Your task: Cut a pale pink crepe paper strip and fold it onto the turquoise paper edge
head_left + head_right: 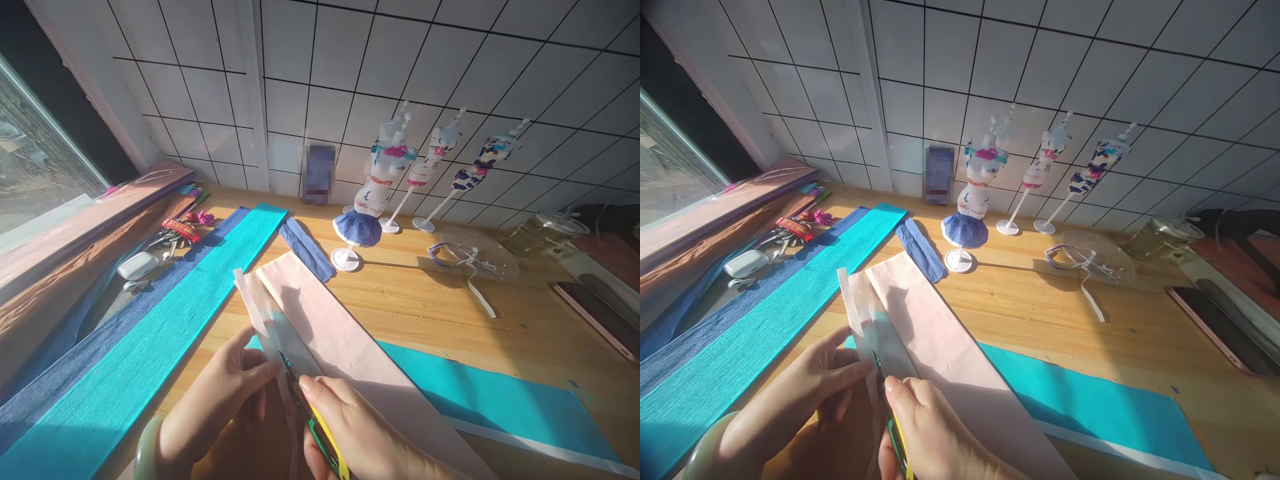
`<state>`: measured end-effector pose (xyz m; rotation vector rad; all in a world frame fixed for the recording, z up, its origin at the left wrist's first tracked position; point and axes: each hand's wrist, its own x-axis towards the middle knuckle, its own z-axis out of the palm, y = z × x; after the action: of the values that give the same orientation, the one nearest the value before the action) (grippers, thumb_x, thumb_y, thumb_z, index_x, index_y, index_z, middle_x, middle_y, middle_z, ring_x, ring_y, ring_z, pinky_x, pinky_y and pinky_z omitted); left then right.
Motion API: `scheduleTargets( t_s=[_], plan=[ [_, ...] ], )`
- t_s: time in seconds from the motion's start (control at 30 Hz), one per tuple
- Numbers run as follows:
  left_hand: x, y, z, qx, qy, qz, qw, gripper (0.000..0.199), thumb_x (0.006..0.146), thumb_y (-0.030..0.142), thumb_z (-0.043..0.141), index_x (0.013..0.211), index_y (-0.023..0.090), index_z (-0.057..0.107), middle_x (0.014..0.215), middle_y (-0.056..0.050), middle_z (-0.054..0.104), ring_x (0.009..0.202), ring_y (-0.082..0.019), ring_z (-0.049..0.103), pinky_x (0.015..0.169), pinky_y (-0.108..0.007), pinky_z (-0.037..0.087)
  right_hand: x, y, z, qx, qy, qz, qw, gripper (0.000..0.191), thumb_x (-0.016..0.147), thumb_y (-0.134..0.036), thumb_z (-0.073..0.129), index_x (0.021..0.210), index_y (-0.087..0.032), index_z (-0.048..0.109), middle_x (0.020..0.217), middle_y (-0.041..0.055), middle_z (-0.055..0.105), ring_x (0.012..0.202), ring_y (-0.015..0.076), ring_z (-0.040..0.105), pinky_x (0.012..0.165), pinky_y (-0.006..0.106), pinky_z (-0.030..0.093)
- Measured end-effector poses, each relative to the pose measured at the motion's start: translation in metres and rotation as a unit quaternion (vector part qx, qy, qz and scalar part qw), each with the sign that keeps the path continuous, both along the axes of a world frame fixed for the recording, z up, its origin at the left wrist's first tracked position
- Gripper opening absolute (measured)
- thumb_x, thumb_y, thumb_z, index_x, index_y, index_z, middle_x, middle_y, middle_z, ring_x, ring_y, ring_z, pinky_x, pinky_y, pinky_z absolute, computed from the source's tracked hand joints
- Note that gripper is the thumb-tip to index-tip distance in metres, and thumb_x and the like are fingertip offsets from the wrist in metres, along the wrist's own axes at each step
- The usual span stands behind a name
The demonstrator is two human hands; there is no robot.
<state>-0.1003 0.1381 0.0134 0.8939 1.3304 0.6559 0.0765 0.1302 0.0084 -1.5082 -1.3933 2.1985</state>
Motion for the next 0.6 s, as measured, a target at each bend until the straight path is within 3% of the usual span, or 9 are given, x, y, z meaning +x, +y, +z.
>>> scheduleTargets(
  t_s=[0.33,0.6],
  plan=[
    [0.001,0.001,0.000,-0.008,-0.004,0.005,1.000,0.051,0.072,0.033,0.059,0.116,0.020,0.038,0.051,0.007,0.056,0.034,-0.011,0.051,0.031,-0.015,0.033,-0.001,0.003,0.011,-0.031,-0.025,0.010,0.999,0.037,0.091,-0.051,0.027,0.079,-0.020,0.042,0.046,-0.0080,0.043,0.034,0.0044,0.038,0.037,0.015,0.030],
    [0.000,0.000,-0.001,-0.002,0.005,0.005,1.000,0.050,0.072,0.037,0.059,0.114,0.018,0.040,0.047,0.007,0.053,0.033,-0.010,0.049,0.030,-0.015,0.034,-0.002,0.001,0.007,-0.036,-0.015,-0.009,0.999,0.036,0.092,-0.048,0.026,0.080,-0.019,0.045,0.046,-0.0083,0.042,0.032,0.0034,0.035,0.034,0.014,0.027]
  ],
)
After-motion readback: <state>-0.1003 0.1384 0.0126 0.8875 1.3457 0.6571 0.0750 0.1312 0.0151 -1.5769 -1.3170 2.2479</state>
